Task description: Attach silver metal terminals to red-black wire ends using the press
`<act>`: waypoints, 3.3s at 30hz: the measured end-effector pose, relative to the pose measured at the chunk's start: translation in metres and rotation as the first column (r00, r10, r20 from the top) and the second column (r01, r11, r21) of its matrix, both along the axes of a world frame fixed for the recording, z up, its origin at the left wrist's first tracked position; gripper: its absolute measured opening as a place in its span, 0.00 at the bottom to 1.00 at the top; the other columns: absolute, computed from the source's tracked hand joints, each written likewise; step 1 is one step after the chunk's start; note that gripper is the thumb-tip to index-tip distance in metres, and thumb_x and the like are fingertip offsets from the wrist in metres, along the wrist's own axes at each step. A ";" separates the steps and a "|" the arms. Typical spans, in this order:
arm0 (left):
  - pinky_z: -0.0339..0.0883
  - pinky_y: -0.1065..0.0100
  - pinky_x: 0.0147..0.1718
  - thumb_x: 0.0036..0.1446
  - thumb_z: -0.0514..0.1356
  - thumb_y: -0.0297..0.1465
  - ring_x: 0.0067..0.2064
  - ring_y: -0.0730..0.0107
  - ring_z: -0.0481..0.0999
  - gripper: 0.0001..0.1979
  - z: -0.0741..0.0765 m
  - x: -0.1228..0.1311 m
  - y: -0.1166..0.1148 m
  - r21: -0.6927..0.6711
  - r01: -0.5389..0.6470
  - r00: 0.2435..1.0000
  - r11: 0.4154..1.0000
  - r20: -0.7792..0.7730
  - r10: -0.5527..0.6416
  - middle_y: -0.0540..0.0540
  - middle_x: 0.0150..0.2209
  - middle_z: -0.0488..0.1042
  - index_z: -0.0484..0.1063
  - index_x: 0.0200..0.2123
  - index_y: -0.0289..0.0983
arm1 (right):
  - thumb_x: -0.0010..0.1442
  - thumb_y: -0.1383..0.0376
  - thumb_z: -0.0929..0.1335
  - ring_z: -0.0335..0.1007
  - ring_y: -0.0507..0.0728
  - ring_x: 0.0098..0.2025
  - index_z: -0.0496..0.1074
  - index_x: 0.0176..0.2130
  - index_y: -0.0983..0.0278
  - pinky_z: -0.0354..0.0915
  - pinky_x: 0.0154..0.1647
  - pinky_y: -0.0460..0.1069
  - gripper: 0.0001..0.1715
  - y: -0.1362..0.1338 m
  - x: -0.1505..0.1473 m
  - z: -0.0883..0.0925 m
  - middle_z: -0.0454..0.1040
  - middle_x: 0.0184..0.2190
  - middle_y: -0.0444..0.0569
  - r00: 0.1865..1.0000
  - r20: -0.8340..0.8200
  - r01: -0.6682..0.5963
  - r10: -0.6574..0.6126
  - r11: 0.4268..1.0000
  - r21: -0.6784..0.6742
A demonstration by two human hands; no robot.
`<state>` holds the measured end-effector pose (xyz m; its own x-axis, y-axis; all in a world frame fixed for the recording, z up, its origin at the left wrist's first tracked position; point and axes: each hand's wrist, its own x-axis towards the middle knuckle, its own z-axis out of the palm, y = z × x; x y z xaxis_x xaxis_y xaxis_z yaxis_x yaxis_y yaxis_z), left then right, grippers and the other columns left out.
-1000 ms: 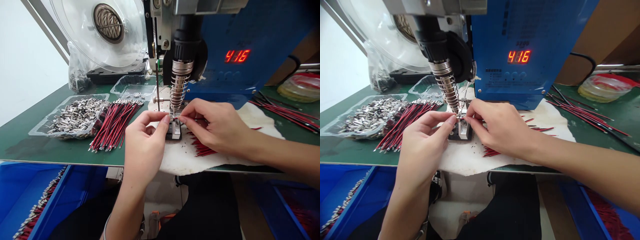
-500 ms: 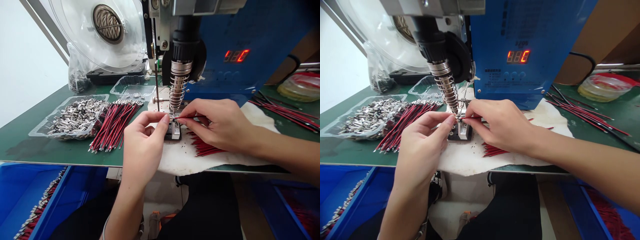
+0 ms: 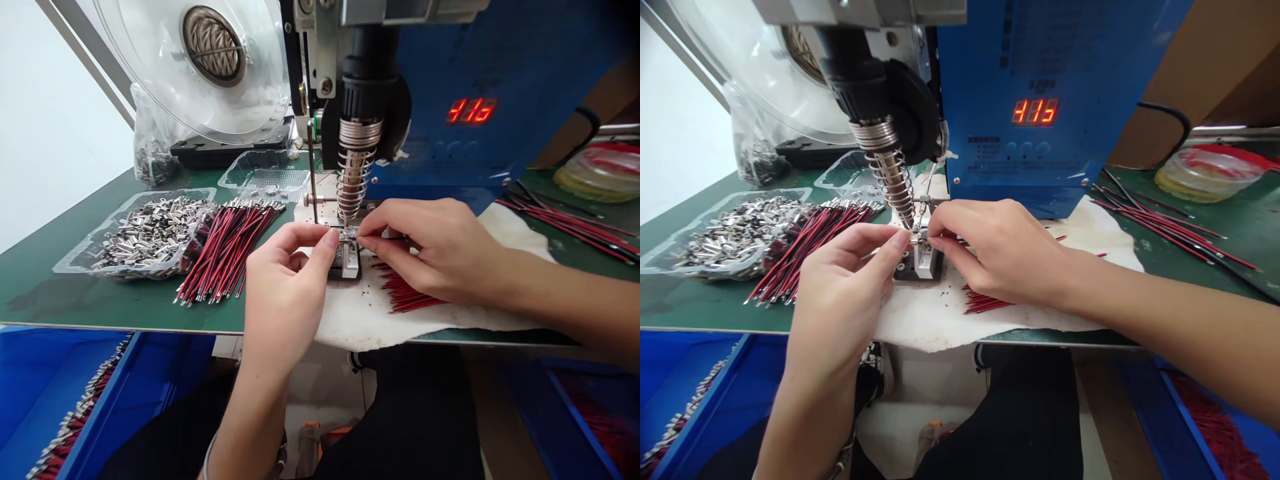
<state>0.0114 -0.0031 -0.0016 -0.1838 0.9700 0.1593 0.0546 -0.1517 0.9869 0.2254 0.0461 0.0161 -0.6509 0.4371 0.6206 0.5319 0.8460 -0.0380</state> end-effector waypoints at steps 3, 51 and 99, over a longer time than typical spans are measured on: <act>0.47 0.72 0.21 0.65 0.75 0.37 0.23 0.81 0.57 0.09 0.001 0.001 0.000 0.005 0.002 1.000 1.000 -0.010 -0.002 0.54 0.24 0.70 0.85 0.35 0.41 | 0.78 0.69 0.66 0.77 0.54 0.32 0.78 0.45 0.62 0.66 0.32 0.49 0.10 0.001 0.001 0.001 0.84 0.36 0.47 0.999 0.016 -0.042 0.042 0.999 -0.016; 0.52 0.69 0.22 0.74 0.68 0.38 0.22 0.79 0.56 0.19 -0.002 0.002 0.002 0.072 0.055 0.989 0.996 0.133 -0.064 0.52 0.25 0.73 0.76 0.29 0.39 | 0.76 0.66 0.68 0.75 0.55 0.29 0.79 0.45 0.61 0.65 0.31 0.50 0.08 0.000 -0.001 -0.001 0.83 0.34 0.46 1.000 0.002 0.005 -0.005 1.000 -0.031; 0.65 0.72 0.24 0.76 0.64 0.34 0.24 0.76 0.72 0.12 -0.002 0.034 -0.064 0.063 0.149 0.979 0.987 -0.151 -0.138 0.53 0.31 0.83 0.88 0.54 0.45 | 0.79 0.64 0.70 0.80 0.53 0.27 0.78 0.37 0.57 0.74 0.31 0.49 0.14 -0.030 0.007 0.024 0.84 0.27 0.42 0.999 0.009 -0.038 0.037 0.987 0.155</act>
